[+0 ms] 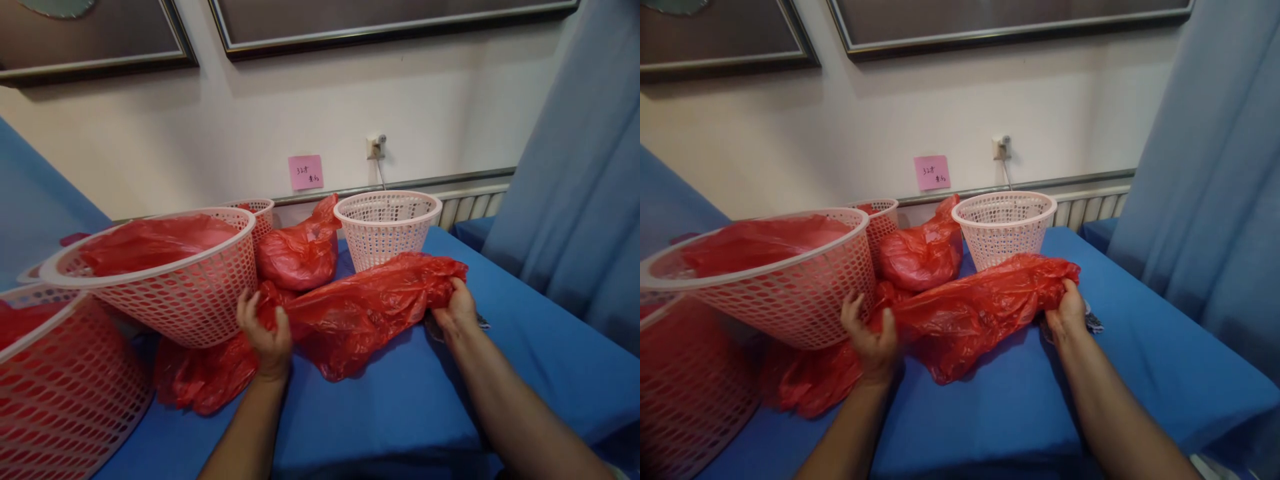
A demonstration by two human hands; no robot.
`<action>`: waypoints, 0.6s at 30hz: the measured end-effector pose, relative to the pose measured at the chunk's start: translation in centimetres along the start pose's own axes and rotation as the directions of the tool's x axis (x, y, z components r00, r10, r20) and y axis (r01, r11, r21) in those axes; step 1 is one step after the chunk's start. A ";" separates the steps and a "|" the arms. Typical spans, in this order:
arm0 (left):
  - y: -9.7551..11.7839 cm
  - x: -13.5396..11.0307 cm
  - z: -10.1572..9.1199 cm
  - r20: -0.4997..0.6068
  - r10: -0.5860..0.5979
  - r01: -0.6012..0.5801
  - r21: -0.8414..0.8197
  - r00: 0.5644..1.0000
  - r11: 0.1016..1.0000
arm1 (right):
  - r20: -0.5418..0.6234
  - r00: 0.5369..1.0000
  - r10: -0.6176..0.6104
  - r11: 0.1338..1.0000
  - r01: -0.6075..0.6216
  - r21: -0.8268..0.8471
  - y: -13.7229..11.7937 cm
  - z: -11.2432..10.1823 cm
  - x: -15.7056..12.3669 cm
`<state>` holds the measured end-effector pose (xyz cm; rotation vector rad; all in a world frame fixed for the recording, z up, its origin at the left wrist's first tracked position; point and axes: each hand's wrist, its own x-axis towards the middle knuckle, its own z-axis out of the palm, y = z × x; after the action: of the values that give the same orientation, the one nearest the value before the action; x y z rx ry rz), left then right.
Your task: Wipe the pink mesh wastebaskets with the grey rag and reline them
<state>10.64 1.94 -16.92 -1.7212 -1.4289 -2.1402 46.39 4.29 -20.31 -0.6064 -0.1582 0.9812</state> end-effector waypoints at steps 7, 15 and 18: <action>4.7 -4.1 1.1 0.661 0.506 -0.565 -0.148 0.554 0.812 | -0.010 1.000 -0.030 0.999 0.029 -0.026 0.7 -0.2 -0.1; 3.2 -1.6 1.5 0.455 0.034 0.022 -0.118 0.890 0.993 | -0.051 0.995 -0.083 0.997 0.082 -0.012 0.8 -1.0 1.1; 2.4 0.5 0.9 0.112 -0.327 0.345 -0.328 0.939 0.879 | -0.102 0.986 -0.128 0.991 0.130 0.013 0.2 -1.4 1.8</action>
<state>12.40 1.36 -15.05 -1.7486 -1.5412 -2.6876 47.78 5.25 -21.82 -0.6191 -0.0970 0.8241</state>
